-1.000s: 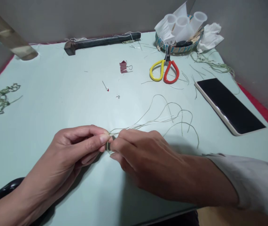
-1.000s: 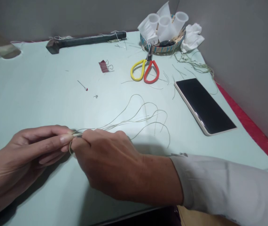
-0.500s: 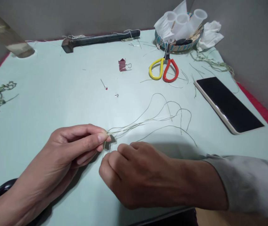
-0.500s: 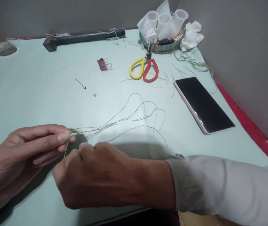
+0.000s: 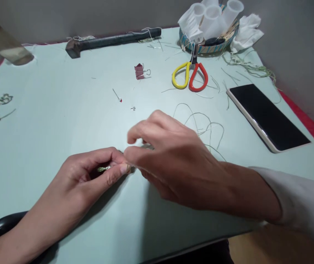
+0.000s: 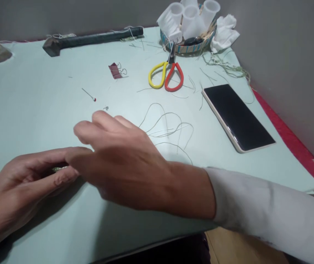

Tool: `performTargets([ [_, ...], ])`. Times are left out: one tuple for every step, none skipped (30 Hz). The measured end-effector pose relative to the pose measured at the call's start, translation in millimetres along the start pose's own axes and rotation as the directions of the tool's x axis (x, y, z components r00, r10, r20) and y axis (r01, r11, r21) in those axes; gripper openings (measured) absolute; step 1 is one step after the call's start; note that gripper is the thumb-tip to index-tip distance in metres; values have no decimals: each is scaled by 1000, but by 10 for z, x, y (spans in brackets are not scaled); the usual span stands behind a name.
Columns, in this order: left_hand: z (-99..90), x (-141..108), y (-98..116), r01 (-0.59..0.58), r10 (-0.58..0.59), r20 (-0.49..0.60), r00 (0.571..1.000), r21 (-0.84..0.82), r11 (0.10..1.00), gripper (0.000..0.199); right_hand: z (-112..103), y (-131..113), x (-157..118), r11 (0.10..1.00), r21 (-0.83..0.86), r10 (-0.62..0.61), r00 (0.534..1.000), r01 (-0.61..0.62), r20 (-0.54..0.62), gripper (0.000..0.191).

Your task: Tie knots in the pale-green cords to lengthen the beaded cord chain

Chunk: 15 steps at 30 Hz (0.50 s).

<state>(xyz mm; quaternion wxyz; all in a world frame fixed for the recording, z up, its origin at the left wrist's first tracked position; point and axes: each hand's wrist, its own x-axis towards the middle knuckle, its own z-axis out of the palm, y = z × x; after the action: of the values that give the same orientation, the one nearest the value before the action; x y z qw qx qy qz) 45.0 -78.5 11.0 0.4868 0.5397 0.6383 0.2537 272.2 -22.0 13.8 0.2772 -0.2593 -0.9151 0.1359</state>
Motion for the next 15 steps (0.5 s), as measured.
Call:
performTargets([
  [7, -1, 21, -24, 24, -10, 1000, 31, 999, 30, 19, 45, 10, 998, 68, -2, 999, 0, 41, 33],
  [15, 0, 45, -44, 45, -22, 999, 56, 997, 30, 42, 82, 19, 988, 154, 9, 995, -24, 96, 31],
  [25, 5, 68, -68, 70, -34, 997, 76, 995, 30, 66, 111, 27, 967, 245, 25, 988, -62, 152, 29],
  [32, 11, 87, -92, 97, -48, 994, 95, 991, 29, 87, 130, 34, 941, 320, 44, 978, -109, 202, 27],
  [38, 19, 99, -113, 121, -65, 991, 116, 987, 28, 102, 140, 40, 914, 380, 56, 970, -145, 235, 26],
  [39, 27, 104, -133, 146, -82, 986, 138, 981, 27, 111, 141, 46, 893, 417, 67, 965, -171, 252, 24],
  [38, 34, 102, -152, 169, -98, 981, 160, 975, 26, 115, 137, 50, 879, 439, 82, 965, -189, 251, 23],
  [33, 39, 94, -167, 188, -109, 976, 182, 969, 25, 115, 128, 53, 870, 450, 97, 964, -204, 248, 22],
  [28, 42, 83, -179, 204, -111, 973, 204, 963, 25, 114, 118, 55, 864, 453, 116, 963, -220, 245, 22],
  [22, 42, 69, -193, 222, -112, 969, 223, 955, 24, 114, 108, 57, 862, 449, 136, 961, -235, 241, 23],
  [17, 39, 56, -214, 246, -107, 963, 244, 946, 24, 115, 98, 58, 864, 440, 152, 960, -245, 237, 24],
  [16, 34, 45, -238, 274, -103, 956, 270, 933, 25, 118, 89, 58, 867, 429, 164, 958, -253, 234, 24],
  [18, 26, 38, -260, 303, -104, 947, 300, 918, 25, 121, 82, 58, 868, 422, 176, 958, -260, 228, 23],
  [24, 17, 35, -285, 337, -106, 936, 335, 898, 25, 125, 75, 58, 867, 419, 189, 956, -270, 224, 23],
  [34, 8, 36, -313, 375, -109, 921, 369, 875, 25, 128, 69, 57, 862, 423, 200, 954, -279, 222, 22],
])
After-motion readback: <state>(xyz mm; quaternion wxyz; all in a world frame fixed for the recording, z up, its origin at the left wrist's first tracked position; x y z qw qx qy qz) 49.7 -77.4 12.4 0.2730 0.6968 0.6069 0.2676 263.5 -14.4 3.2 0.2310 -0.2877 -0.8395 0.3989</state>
